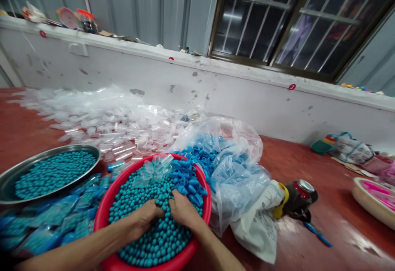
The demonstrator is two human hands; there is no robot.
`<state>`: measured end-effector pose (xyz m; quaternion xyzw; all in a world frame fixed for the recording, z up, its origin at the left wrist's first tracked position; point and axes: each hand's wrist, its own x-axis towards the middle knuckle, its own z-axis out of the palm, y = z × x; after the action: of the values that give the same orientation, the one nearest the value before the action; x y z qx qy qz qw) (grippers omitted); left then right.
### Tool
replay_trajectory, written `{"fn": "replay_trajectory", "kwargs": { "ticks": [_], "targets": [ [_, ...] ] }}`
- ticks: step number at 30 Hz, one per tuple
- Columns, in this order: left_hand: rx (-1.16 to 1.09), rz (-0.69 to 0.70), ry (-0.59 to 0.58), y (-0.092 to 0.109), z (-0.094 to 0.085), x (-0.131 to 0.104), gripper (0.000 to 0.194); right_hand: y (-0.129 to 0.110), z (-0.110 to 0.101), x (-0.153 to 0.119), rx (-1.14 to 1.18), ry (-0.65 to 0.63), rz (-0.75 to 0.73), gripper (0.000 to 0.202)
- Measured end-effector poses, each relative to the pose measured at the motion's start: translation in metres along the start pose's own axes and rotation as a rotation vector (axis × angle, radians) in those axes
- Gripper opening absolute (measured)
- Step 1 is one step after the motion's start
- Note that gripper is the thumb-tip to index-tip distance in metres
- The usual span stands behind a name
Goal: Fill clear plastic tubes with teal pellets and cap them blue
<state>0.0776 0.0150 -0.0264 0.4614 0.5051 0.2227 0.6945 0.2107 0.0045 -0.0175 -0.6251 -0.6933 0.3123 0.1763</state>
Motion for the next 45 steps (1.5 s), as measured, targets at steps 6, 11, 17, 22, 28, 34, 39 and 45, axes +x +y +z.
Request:
{"fn": "replay_trajectory", "kwargs": {
  "ticks": [6,11,17,22,28,34,39,45],
  "targets": [
    [-0.438,0.1,-0.112,0.011,0.001,-0.021,0.024,-0.004,-0.01,-0.001,0.731,-0.118,0.102,0.026],
    [-0.504,0.083,-0.052,0.008,-0.003,-0.019,0.029,-0.011,-0.009,-0.004,0.76,-0.071,0.016,0.034],
    [-0.079,0.299,0.043,0.009,-0.018,-0.014,0.024,-0.012,-0.004,0.002,0.826,-0.003,0.009,0.036],
    [0.113,0.28,-0.112,0.013,-0.025,-0.017,0.012,-0.014,-0.006,0.002,0.84,-0.015,0.001,0.028],
    [-0.059,0.257,-0.099,0.01,-0.018,-0.022,0.022,-0.011,-0.007,0.0,0.581,0.051,-0.017,0.023],
    [-0.035,0.335,-0.03,0.002,-0.029,-0.021,0.026,-0.015,-0.005,-0.024,-0.274,0.068,-0.201,0.022],
    [0.055,0.397,0.058,-0.003,-0.034,-0.019,0.024,-0.026,-0.017,-0.021,-0.645,0.171,-0.071,0.025],
    [-0.04,0.198,0.045,-0.005,-0.034,-0.015,0.037,-0.016,-0.022,0.016,-0.484,0.292,0.011,0.022]
  ]
}}
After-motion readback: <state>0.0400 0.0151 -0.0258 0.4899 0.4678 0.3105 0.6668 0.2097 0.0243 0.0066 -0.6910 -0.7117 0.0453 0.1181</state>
